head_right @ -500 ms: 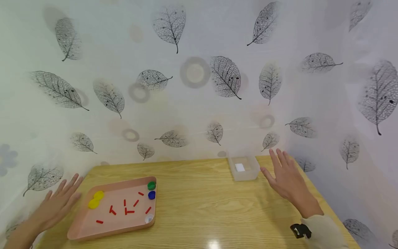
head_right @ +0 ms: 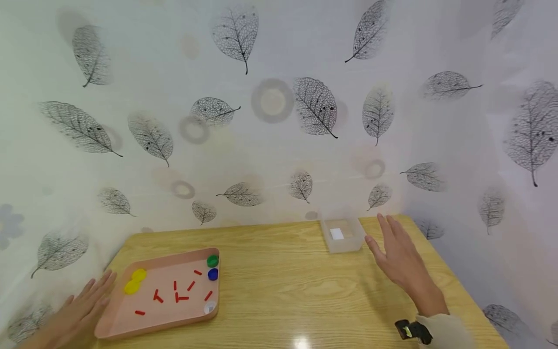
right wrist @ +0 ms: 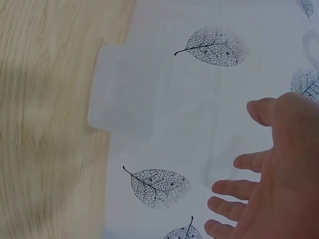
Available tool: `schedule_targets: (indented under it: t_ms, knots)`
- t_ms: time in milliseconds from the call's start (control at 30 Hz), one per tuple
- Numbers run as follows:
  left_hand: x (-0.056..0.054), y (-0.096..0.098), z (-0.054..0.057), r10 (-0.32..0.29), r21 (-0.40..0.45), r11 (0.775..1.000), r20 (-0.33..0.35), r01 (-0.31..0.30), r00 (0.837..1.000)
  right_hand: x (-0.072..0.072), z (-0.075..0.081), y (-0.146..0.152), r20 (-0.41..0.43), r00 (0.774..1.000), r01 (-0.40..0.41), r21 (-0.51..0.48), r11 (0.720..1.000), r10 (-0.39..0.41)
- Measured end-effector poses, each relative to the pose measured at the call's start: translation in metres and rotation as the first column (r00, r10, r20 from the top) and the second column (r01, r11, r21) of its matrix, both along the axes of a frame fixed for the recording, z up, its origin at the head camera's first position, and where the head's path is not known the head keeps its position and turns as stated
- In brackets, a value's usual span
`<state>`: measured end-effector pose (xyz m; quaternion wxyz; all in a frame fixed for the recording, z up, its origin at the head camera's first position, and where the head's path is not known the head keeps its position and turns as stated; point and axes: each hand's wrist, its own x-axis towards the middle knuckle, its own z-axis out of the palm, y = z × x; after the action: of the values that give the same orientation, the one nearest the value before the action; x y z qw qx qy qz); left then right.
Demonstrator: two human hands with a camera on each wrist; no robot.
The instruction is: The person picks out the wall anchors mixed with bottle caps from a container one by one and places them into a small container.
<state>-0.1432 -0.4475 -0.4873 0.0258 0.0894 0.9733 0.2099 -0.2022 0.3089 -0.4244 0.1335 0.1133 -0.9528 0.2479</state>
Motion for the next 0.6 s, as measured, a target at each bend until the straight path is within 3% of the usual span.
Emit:
schedule_targets:
  t_ms: [267, 600]
  knots:
    - [0.004, 0.000, -0.005, 0.008, -0.032, 0.999, 0.103, -0.005, 0.995, 0.004, 0.005, -0.014, -0.016, 1.000, -0.009, -0.070, 0.997, 0.008]
    - [0.006, 0.004, -0.008, -0.012, 0.063, 0.998, 0.078, 0.007, 0.997, 0.009, 0.003, -0.025, -0.028, 0.999, -0.040, -0.152, 0.988, 0.036]
